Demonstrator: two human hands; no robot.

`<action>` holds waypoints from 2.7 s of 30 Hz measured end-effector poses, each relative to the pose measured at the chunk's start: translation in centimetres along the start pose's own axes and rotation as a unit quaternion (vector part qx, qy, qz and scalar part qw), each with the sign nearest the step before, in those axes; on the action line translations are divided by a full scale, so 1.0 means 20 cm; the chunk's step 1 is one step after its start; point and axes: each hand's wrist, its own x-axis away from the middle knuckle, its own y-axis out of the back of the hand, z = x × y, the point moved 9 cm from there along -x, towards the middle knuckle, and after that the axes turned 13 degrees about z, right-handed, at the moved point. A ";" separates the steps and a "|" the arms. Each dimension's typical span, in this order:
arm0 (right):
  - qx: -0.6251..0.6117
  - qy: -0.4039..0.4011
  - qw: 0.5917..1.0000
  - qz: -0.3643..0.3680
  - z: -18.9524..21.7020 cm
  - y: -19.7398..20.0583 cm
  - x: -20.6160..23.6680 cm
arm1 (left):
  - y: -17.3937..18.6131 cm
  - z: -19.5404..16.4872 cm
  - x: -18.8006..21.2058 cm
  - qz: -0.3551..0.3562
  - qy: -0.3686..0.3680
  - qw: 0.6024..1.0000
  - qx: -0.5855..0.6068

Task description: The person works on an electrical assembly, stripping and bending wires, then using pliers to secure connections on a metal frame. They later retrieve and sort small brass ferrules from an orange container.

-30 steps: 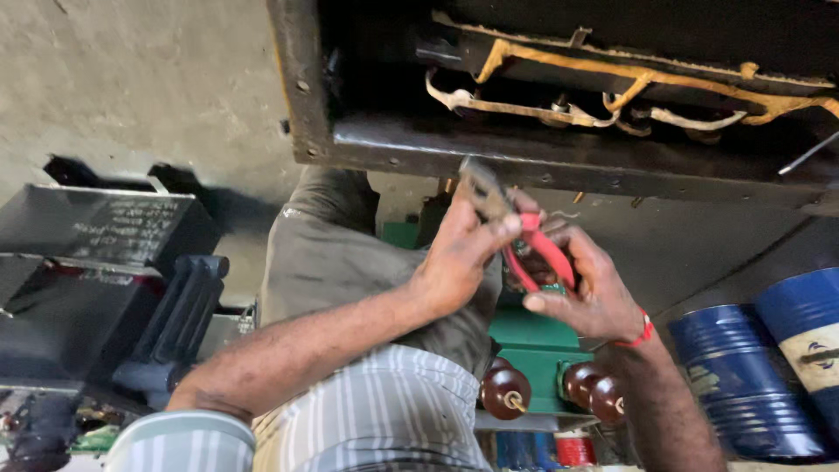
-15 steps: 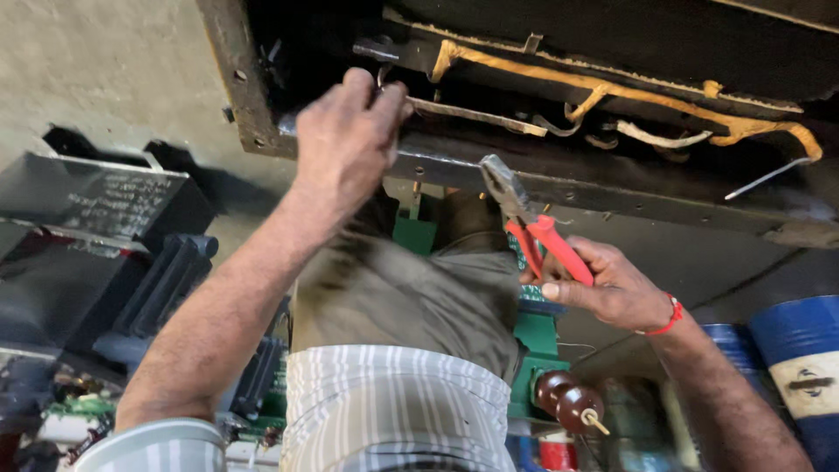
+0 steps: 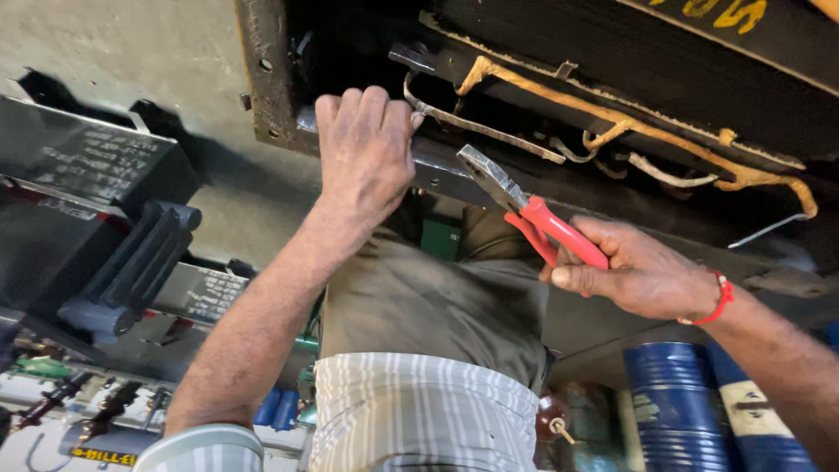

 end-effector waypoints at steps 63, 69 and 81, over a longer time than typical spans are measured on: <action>0.042 -0.235 0.969 0.069 0.58 0.16 -0.21 | 0.11 0.26 0.01 -0.033 0.078 0.986 0.143; -0.054 -0.245 0.965 0.081 0.58 0.15 -0.23 | 0.10 0.24 0.04 -0.034 0.090 0.991 0.093; -0.067 -0.258 0.960 0.089 0.51 0.22 -0.28 | 0.08 0.33 0.10 -0.124 0.098 0.954 0.255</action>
